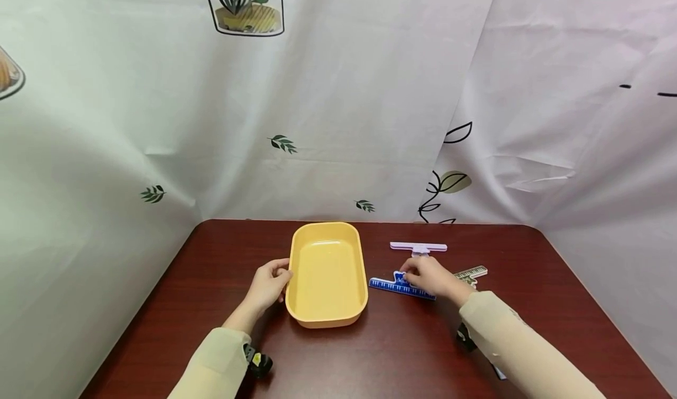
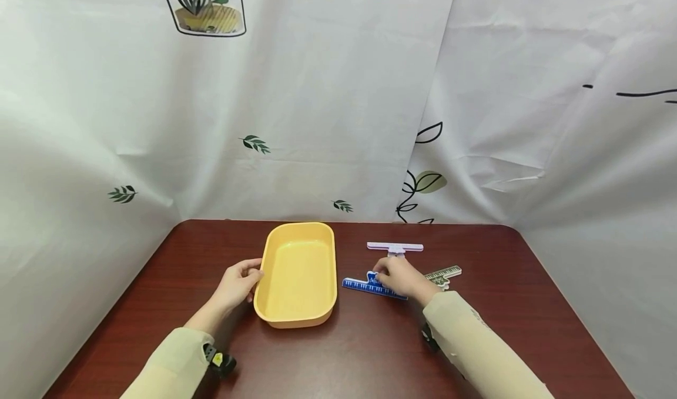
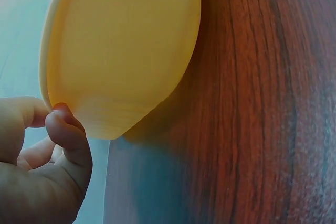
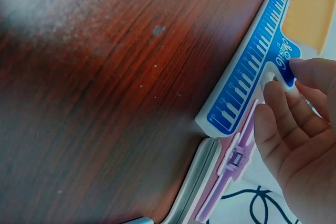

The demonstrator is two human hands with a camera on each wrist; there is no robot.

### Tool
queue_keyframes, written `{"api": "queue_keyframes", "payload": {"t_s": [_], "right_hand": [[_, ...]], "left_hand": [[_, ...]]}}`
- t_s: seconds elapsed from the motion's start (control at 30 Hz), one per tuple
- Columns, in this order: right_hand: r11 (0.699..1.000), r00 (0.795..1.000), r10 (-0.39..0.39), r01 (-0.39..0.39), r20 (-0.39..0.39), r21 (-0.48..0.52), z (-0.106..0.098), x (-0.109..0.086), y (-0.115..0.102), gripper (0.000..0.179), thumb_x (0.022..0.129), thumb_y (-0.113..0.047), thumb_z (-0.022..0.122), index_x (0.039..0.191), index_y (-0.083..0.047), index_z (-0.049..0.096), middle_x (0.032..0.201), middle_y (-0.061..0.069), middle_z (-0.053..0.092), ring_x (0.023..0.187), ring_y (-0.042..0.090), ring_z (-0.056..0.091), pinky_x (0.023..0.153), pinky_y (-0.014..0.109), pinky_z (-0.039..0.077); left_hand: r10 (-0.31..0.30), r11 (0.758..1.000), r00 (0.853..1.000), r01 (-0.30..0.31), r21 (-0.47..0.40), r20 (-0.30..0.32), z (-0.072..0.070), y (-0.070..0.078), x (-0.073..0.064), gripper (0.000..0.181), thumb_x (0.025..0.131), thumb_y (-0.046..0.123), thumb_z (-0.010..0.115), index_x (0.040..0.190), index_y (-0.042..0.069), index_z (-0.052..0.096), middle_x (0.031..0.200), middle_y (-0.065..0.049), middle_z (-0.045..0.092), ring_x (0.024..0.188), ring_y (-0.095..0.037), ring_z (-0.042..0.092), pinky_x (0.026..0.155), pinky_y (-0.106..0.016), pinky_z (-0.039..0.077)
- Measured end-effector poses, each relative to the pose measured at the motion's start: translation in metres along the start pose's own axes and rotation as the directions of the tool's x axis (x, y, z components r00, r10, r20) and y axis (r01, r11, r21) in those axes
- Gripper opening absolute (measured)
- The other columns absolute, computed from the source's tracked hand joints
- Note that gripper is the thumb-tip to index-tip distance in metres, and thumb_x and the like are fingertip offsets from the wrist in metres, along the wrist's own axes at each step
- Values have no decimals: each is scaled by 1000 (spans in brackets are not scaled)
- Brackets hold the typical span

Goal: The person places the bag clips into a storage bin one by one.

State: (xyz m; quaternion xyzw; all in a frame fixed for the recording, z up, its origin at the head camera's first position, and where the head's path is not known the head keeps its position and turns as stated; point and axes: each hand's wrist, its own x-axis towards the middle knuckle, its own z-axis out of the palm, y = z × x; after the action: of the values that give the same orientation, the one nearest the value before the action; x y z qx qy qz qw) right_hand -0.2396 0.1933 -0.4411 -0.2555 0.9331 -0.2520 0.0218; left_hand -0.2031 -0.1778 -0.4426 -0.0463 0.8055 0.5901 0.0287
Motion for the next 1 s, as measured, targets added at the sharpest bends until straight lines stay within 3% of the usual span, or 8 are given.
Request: {"api": "queue_keyframes", "payload": {"t_s": [0.3, 1.0], "right_hand": [[1000, 1000, -17, 17, 3, 19, -4, -2, 0, 9, 85, -9, 64, 92, -6, 70, 77, -2, 66, 69, 4, 53, 62, 22, 47], [999, 999, -41, 41, -27, 2, -6, -5, -1, 5, 83, -10, 65, 83, -7, 69, 71, -6, 62, 66, 2, 50, 60, 20, 46]], "left_hand": [[-21, 999, 1000, 21, -43, 10, -1, -1, 2, 37, 91, 8, 55, 125, -6, 51, 80, -5, 60, 50, -10, 48, 42, -21, 41], [-31, 999, 1000, 31, -34, 7, 0, -5, 1, 36, 92, 10, 54, 125, -5, 51, 78, -4, 57, 52, -10, 48, 43, -22, 41]]}}
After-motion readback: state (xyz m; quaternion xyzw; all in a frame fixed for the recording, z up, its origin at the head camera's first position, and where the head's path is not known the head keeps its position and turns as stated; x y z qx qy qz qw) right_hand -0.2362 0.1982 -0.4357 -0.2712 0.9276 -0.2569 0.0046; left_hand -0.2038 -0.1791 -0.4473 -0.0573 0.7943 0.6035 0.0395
